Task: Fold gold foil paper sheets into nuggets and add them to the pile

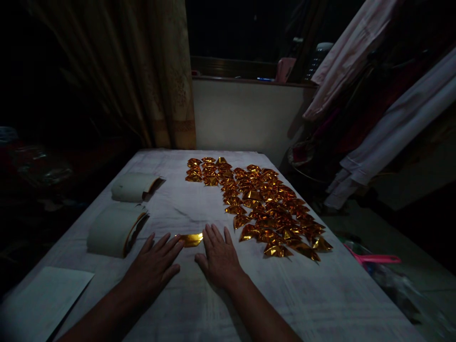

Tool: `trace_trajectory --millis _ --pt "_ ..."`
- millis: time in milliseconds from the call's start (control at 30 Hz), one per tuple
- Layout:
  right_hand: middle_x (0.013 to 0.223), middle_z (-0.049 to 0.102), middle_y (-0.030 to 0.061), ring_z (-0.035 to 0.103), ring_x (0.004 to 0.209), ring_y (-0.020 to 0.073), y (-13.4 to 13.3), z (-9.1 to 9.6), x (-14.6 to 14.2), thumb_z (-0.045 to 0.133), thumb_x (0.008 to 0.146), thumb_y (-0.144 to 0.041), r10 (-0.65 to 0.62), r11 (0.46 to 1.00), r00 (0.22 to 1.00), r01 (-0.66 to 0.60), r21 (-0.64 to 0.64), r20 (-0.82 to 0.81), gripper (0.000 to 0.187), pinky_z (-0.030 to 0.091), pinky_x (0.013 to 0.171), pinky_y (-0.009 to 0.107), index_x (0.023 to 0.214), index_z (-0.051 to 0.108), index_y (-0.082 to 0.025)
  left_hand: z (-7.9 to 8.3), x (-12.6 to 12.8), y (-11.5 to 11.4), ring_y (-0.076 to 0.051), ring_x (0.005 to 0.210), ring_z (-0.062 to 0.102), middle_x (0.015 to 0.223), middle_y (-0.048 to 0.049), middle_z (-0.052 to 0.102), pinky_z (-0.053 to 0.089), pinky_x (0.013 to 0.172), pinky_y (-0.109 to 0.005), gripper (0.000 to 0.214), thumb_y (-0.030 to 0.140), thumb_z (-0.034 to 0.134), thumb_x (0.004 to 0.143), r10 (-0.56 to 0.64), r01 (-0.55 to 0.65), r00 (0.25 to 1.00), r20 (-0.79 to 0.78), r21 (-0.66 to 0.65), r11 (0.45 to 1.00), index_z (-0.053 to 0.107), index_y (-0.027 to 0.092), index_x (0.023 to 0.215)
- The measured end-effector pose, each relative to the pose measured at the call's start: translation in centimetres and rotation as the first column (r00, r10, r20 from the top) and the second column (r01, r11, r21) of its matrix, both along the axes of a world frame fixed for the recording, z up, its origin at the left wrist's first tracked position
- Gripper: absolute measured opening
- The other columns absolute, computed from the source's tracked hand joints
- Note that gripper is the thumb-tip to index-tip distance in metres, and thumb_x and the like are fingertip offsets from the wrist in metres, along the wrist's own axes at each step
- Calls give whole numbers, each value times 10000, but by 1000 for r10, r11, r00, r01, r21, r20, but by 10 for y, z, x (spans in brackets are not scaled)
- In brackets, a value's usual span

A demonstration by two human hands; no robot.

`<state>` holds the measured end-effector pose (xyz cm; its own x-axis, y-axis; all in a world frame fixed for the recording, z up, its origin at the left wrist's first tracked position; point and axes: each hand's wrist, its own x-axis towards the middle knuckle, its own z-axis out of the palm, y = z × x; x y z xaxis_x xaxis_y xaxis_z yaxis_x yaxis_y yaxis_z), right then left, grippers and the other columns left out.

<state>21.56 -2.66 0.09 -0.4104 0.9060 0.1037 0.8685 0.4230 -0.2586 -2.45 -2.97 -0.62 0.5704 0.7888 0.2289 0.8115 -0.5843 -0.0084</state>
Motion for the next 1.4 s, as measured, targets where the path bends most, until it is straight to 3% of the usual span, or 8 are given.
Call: trace_trajectory --millis 233,433,600,833,933,1167,1267,1400 --pt "1605 316 120 295 1489 277 -6 -2 -20 410 1024 -505 133 991 991 -133 -29 -9 620 161 1226 565 1540 356 -165 6 2 2 -275 1336 489 1464 -41 562 126 1209 -549 456 497 471 992 -17 16 1000 -18 -7 1000 536 348 1418" --pt "1608 298 127 277 1495 292 -8 2 0 407 1024 -487 15 997 1000 -14 -79 6 599 141 1219 584 1526 389 -159 13 1 4 -298 1349 486 1462 -31 567 155 1190 -589 421 462 486 985 -24 20 999 -35 -91 996 563 367 1388" --pt "1620 269 109 236 1510 283 -9 6 4 405 1023 -476 -8 993 1000 10 -116 20 598 122 1220 587 1534 373 -165 21 -2 0 -326 1378 465 1480 -53 550 179 1166 -628 441 378 486 985 68 -78 995 -72 -140 987 539 316 1418" --pt "1625 264 103 225 1514 274 -9 3 1 401 1021 -475 -20 994 1000 22 -108 22 599 117 1221 572 1540 363 -181 36 11 2 -352 1285 541 1297 -101 682 222 1151 -636 296 343 530 963 172 -175 983 -72 -39 984 699 253 1189" --pt "1625 261 103 223 1515 271 -9 2 2 395 1022 -467 -22 994 1000 24 -106 23 595 107 1222 570 1543 357 -183 32 32 2 -343 1316 519 1332 -113 656 242 1164 -600 267 339 539 955 195 -194 980 -35 17 981 723 250 1127" --pt "1624 267 93 216 1517 266 -9 3 0 393 1019 -485 -27 993 999 30 -110 26 612 108 1226 570 1546 349 -177 16 48 -1 -372 1360 473 1440 -201 554 236 1153 -639 461 355 426 993 294 -295 955 36 72 953 589 136 1364" --pt "1625 263 93 220 1516 267 -10 2 1 373 1024 -494 -33 995 999 35 -98 23 613 106 1228 567 1546 349 -172 10 50 -1 -337 1434 391 1518 -148 486 175 1193 -606 494 374 380 1016 212 -214 977 39 71 974 520 160 1439" --pt "1626 259 91 218 1517 269 -9 -1 2 339 1033 -509 -26 997 999 28 -78 24 609 102 1230 567 1543 356 -176 -2 54 -1 -275 1420 431 1505 -90 515 176 1211 -551 501 429 343 1035 116 -116 993 12 -19 993 474 235 1478"
